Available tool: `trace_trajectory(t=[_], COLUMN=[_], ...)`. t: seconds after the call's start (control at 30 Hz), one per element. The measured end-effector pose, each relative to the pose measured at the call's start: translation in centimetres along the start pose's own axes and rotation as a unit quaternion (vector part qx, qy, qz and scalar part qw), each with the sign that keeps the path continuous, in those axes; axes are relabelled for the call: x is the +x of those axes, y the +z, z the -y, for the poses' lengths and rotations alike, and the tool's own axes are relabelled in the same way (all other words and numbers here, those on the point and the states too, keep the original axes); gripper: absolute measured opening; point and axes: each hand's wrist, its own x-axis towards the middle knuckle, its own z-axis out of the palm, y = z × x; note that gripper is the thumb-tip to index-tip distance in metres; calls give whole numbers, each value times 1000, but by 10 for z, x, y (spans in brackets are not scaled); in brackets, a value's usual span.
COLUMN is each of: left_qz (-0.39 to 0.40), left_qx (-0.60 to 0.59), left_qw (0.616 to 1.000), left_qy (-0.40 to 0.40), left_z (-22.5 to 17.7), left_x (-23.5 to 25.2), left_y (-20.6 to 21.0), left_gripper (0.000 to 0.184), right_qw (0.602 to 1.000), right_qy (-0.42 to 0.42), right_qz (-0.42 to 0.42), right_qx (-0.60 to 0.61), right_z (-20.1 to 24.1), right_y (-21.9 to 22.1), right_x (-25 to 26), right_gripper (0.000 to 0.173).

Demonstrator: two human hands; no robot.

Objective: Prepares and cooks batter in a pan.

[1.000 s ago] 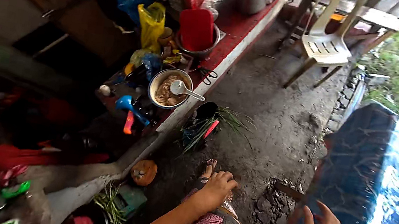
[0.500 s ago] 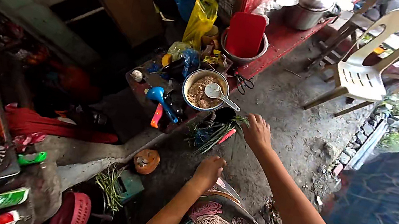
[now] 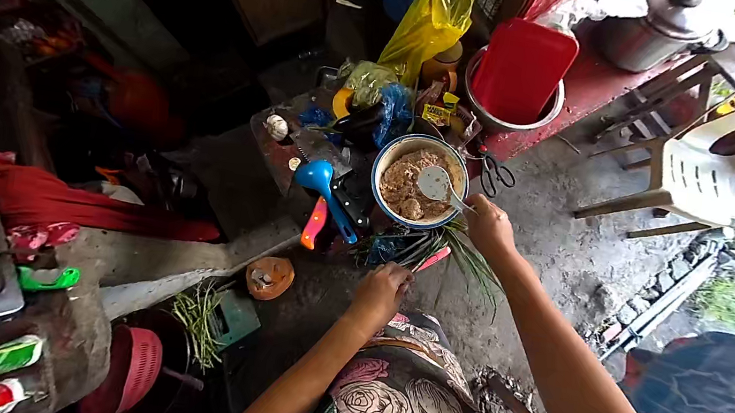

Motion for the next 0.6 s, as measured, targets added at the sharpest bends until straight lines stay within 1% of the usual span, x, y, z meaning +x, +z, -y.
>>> trace_trajectory(t=[0.07,0.17,0.27,0.33,0.47,0.53,0.6], left_qz=[-16,-36,-62,-77,-110,-118,-129], left_qx=[-79,-191,-195,-196,-221,-233,-236], left_qw=[997,980,978,976,967,962,959], left_qy=[-14,-36,-42,-46,-60,-73,-89], left_z=[3,7,2,-2,1,2,0], left_x=[9,30,42,43,46,50,52], left_y=[-2,1,2,2,9,12,12], left_gripper=[28,27,28,28,27,27,27], right_qw=[993,958,923,903,879,876,881], right_qy=[-91,-216,-296,-346,-403,-414,-402], right_qz=[-30,-83,-113,-98,-33,-31,-50], right_qx=[-71,-170,-218,-235,-253,-246,-245], right_z=[4,14,28,30,25,18,12], right_y=[-12,-15,-6,-3,-18,-27,-28], right_x=[0,14,29,34,29,29,33], right_gripper=[22,27,25,23,22,23,21])
